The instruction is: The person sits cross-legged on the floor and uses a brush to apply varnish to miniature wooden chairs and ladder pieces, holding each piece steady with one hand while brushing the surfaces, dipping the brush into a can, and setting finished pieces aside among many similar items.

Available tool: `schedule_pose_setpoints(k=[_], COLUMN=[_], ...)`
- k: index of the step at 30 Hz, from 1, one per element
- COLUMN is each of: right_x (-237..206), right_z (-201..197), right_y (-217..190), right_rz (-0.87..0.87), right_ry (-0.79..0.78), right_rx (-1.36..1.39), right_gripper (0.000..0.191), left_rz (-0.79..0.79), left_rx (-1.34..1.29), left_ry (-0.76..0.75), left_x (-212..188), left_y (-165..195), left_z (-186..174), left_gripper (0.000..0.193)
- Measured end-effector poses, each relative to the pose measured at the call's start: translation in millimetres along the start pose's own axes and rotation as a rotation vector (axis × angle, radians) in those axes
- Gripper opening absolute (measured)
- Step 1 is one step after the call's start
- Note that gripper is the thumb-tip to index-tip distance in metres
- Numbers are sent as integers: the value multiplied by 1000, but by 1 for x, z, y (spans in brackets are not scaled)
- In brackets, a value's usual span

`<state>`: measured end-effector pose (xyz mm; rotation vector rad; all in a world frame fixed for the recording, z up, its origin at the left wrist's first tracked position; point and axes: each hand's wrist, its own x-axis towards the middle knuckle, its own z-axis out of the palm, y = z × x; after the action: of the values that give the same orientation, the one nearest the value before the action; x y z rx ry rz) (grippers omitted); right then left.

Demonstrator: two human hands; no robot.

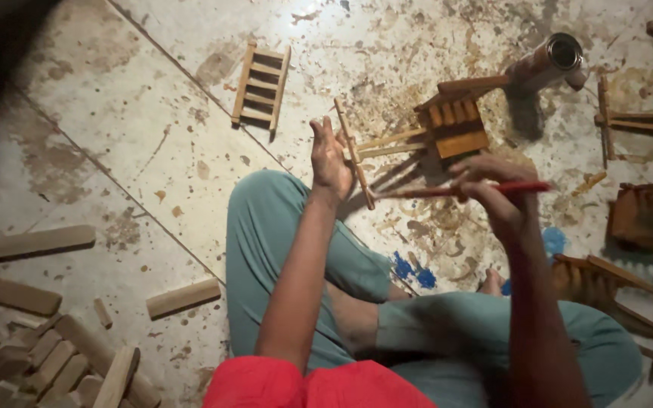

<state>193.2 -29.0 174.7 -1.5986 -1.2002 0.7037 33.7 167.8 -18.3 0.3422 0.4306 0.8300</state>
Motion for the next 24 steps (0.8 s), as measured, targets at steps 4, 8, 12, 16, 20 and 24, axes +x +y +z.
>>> schedule_pose_setpoints(k=[4,8,12,16,20,24], right_x=[-9,36,100,119,77,17], right_z=[-11,11,29,39,37,2], right_y=[-4,4,9,14,20,22], right_rz=[73,87,71,-259,-97,-6], right_ry=[-74,-30,114,65,22,-12], right_rx=[-34,240,65,-101,-62,71], right_gripper=[22,27,22,17,22,21], left_rz=[-12,11,25,-14,-20,-38], left_rx=[8,28,-17,4,34,30], left_ry=[29,1,-27,-5,13,3], left_x=[0,1,2,2,0,0], left_y=[1,-2,-3,-1,1,-1], left_z=[1,-1,-3,-3,-1,-2], left_gripper=[119,118,116,118,117,116])
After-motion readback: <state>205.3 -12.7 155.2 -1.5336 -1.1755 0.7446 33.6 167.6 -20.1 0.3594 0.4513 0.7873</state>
